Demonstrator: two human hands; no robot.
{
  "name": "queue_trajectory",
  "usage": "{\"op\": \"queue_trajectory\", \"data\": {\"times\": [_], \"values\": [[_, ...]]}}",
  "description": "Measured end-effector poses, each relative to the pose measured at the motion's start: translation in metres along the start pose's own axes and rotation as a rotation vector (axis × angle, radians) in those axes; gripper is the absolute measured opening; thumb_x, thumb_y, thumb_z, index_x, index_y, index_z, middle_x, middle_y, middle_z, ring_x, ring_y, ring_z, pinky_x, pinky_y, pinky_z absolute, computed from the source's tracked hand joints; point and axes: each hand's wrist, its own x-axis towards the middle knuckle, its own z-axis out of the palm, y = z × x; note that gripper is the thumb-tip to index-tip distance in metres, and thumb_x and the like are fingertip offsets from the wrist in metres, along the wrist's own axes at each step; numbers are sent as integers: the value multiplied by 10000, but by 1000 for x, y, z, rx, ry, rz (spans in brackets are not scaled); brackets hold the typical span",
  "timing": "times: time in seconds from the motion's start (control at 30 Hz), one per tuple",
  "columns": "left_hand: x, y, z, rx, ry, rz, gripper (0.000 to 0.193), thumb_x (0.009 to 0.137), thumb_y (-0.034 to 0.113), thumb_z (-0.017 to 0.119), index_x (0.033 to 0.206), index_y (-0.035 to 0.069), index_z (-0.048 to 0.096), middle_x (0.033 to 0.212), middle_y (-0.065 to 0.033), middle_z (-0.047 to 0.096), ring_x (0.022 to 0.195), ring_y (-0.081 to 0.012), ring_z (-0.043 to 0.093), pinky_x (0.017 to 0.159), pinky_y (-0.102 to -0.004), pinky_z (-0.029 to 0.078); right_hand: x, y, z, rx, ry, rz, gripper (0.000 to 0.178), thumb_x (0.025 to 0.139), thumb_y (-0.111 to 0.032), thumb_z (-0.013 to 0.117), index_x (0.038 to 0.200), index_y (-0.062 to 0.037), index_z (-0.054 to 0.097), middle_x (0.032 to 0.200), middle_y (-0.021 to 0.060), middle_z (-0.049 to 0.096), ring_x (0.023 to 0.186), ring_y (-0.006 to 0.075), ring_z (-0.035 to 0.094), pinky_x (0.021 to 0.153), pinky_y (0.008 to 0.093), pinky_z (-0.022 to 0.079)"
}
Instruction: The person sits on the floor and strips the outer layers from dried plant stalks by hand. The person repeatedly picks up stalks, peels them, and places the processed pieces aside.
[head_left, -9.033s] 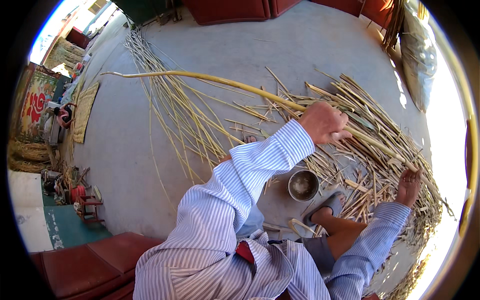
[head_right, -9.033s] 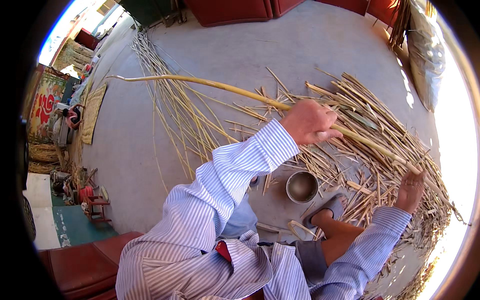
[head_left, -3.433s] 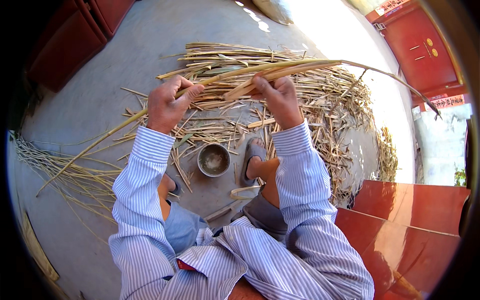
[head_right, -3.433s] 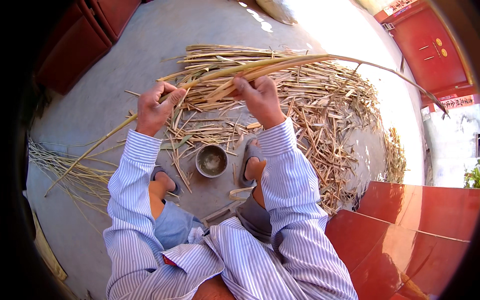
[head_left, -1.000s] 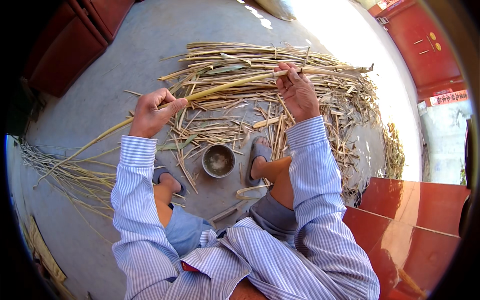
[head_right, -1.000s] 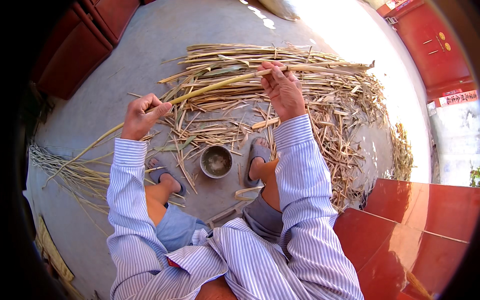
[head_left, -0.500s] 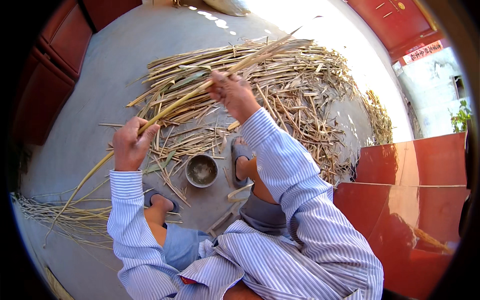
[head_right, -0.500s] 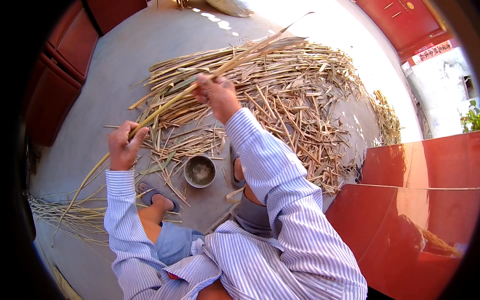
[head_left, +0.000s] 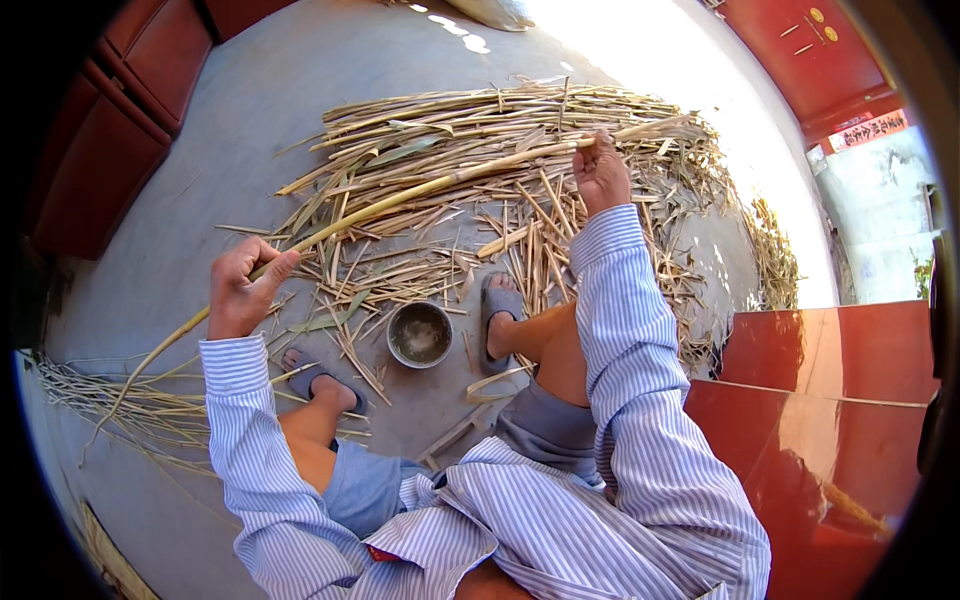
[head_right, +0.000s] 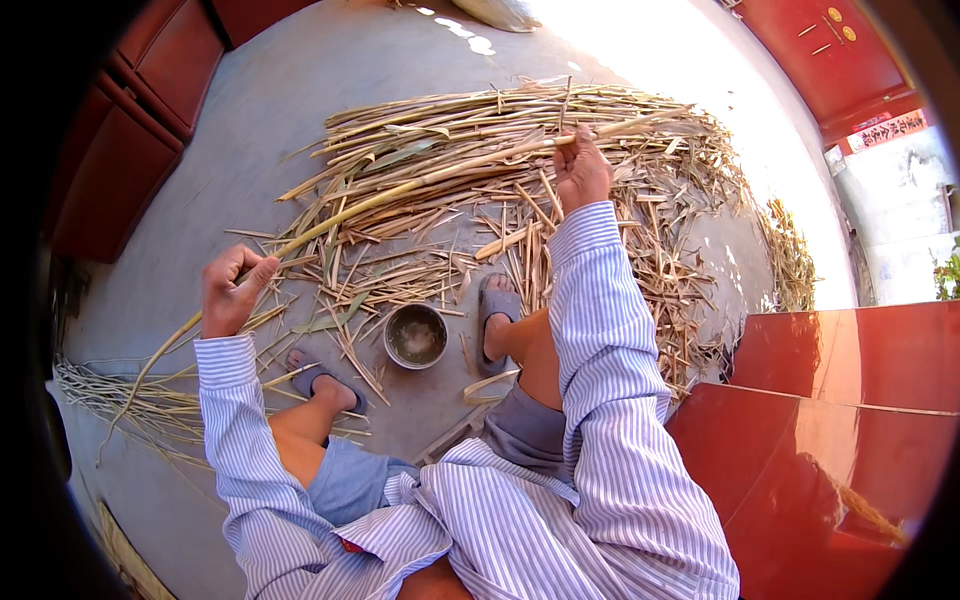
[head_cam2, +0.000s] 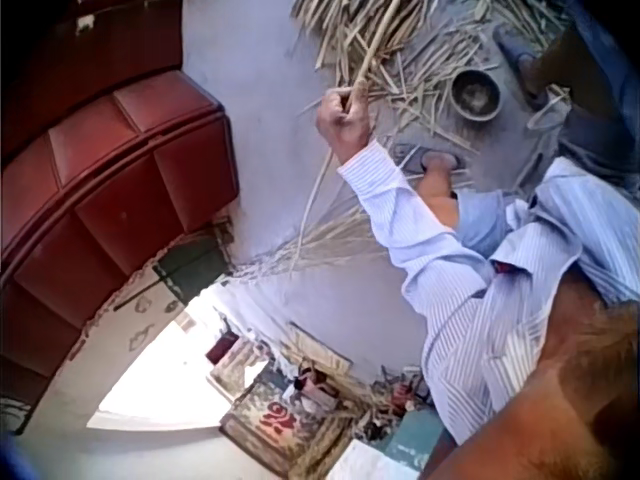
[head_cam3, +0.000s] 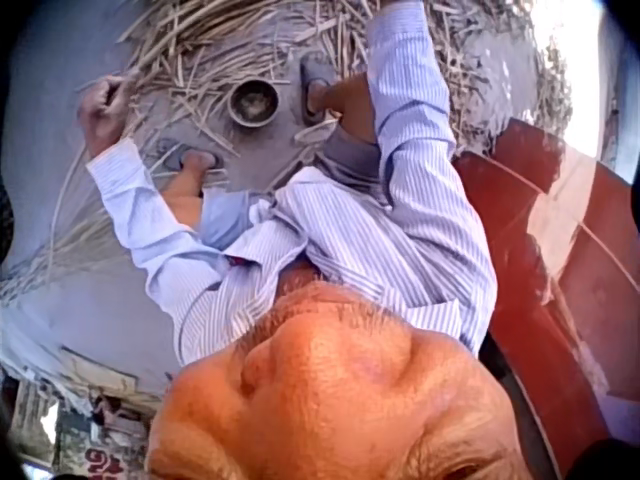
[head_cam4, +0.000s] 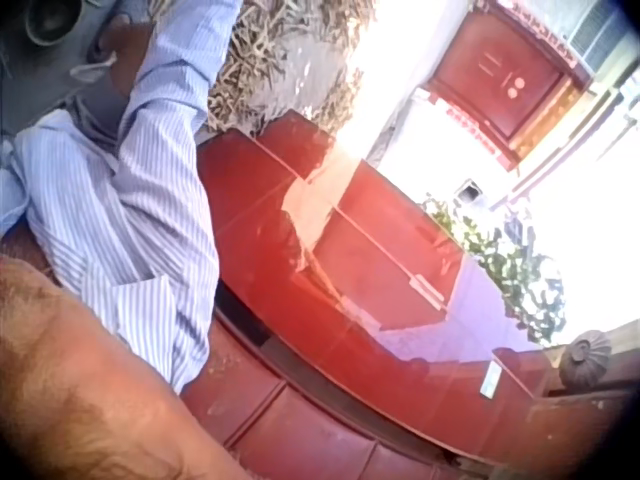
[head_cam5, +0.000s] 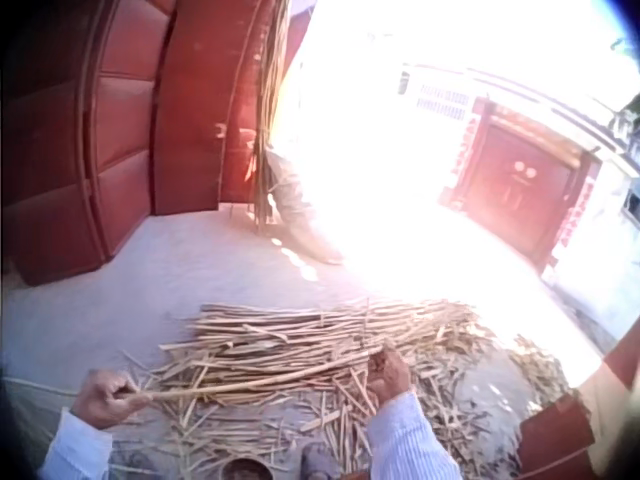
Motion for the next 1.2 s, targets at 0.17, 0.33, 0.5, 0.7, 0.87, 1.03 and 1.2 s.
{"op": "queue_trajectory", "data": {"times": [0.17,0.33,0.5,0.7,0.87,1.03,1.2], "values": [[6,0,7,6,-39,8,309,843,205,744,678,-3,586,559,-28,505,525,-90,414,486,-275,324,-48,6,30,30,-387,331,147,969,-184,569,1026,-49,571,979,95,663,876,181,655,776,261,563],[8,-13,10,-25,-20,-77,304,870,222,727,707,18,573,596,14,493,556,-73,394,505,-264,313,-75,31,58,-80,-478,226,115,981,-173,549,997,-59,561,965,86,685,812,164,668,706,269,569],[0,-3,17,106,54,61,280,892,230,710,743,29,585,638,12,512,588,-69,404,523,-243,327,-79,21,63,-210,-311,71,227,934,-262,639,923,-39,598,785,63,681,666,147,661,591,238,523],[8,3,31,303,67,53,241,919,246,676,838,26,622,697,-23,576,625,-93,483,568,-250,402,-92,31,66,-193,-331,213,225,943,-221,618,965,-1,576,779,99,666,644,178,675,523,221,567],[23,42,80,279,124,264,206,896,218,695,856,22,643,734,-80,633,641,-142,560,595,-289,455,-111,55,71,-236,-421,246,260,938,-170,608,1059,53,550,832,167,673,713,227,695,551,271,601],[19,29,53,242,37,157,198,858,169,733,799,17,622,681,-81,603,589,-158,525,560,-298,429,-40,16,20,-173,-269,58,190,948,-230,607,930,-41,600,805,69,663,746,179,661,672,275,546],[15,15,38,161,4,166,236,827,130,750,715,21,574,621,-46,565,547,-115,469,508,-285,379,-12,-14,-19,-201,-30,90,194,948,-256,614,909,-66,615,789,26,665,712,138,631,601,244,499]]}}
